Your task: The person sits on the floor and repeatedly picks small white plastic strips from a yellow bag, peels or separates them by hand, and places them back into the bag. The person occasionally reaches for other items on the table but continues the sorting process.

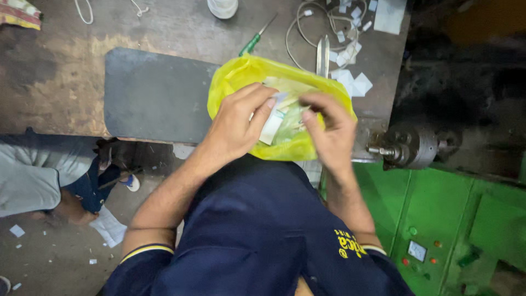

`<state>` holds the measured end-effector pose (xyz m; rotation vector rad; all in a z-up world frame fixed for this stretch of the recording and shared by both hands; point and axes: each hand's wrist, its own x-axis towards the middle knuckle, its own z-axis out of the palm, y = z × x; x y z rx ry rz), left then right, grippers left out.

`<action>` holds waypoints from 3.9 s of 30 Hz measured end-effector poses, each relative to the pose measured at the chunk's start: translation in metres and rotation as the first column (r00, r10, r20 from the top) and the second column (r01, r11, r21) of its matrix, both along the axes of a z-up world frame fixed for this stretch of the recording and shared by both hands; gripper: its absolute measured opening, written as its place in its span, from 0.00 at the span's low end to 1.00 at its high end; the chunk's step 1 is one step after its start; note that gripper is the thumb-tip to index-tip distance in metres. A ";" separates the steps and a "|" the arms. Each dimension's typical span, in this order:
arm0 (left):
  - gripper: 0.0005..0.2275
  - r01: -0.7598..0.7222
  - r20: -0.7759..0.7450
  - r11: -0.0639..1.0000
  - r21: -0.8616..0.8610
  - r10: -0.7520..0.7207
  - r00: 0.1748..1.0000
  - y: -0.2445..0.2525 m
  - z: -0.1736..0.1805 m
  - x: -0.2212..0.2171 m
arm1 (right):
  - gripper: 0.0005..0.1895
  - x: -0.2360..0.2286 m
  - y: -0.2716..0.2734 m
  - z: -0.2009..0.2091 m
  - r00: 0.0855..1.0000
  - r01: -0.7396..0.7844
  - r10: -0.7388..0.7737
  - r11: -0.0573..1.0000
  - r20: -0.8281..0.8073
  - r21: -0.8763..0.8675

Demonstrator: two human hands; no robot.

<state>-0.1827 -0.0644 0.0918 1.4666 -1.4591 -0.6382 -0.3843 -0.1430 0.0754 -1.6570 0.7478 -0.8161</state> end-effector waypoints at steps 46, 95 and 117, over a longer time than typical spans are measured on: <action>0.11 0.311 -0.013 0.916 -0.252 -0.324 0.946 0.046 0.031 -0.030 | 0.05 -0.029 0.039 0.034 0.943 -0.212 0.179 0.973 0.280 0.094; 0.04 0.260 0.192 0.964 -0.053 -0.246 0.950 0.023 0.037 0.011 | 0.12 -0.030 0.020 0.041 0.988 -0.156 0.156 0.987 0.004 -0.033; 0.03 -0.552 -0.159 0.833 -0.038 0.541 0.826 0.121 -0.003 0.085 | 0.62 -0.042 0.036 0.018 0.623 -0.735 0.503 0.638 0.599 0.228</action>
